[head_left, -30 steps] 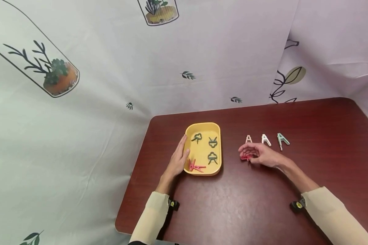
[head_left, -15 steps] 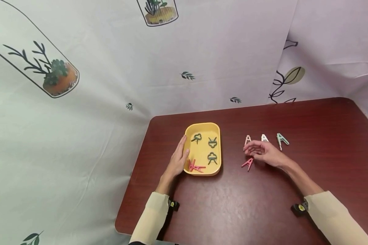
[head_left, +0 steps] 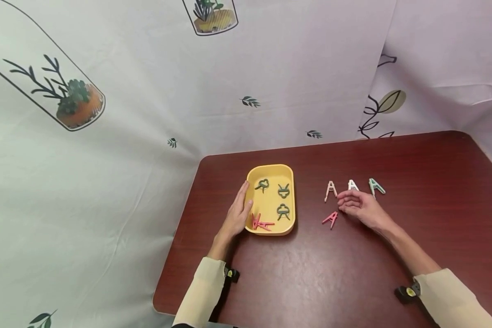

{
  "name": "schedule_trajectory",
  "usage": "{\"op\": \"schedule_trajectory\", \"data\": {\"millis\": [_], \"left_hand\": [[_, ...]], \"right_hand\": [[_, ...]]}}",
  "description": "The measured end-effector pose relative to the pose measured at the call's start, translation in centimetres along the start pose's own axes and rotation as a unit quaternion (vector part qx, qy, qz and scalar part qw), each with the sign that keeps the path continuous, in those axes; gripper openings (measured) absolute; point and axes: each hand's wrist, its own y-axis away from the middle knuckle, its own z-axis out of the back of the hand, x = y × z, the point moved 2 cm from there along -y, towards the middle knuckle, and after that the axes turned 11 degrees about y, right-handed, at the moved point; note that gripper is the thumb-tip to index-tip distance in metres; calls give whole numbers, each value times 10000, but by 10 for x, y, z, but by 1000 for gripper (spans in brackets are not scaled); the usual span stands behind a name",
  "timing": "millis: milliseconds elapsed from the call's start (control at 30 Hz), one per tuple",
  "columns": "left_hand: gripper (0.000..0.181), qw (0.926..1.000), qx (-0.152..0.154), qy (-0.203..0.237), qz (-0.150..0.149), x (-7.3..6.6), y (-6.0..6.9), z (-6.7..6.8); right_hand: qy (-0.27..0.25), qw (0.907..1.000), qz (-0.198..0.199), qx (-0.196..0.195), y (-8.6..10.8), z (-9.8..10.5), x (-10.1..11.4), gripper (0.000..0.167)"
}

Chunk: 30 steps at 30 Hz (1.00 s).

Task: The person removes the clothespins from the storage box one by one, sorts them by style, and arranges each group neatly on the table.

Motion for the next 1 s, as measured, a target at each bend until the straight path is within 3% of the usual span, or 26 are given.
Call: {"op": "schedule_trajectory", "data": {"millis": [333, 600, 833, 1000], "left_hand": [[60, 9999, 41, -107, 99, -1, -1, 0], [60, 9999, 30, -121, 19, 0, -1, 1], [61, 9997, 85, -107, 226, 2, 0, 0], [61, 9998, 65, -109, 184, 2, 0, 0]], "right_hand": [[393, 9976, -328, -464, 16, -17, 3, 37], [1016, 9927, -51, -640, 19, -31, 10, 46], [1512, 9852, 124, -799, 20, -38, 12, 60], [1809, 9787, 352, -910, 18, -40, 12, 59]]}}
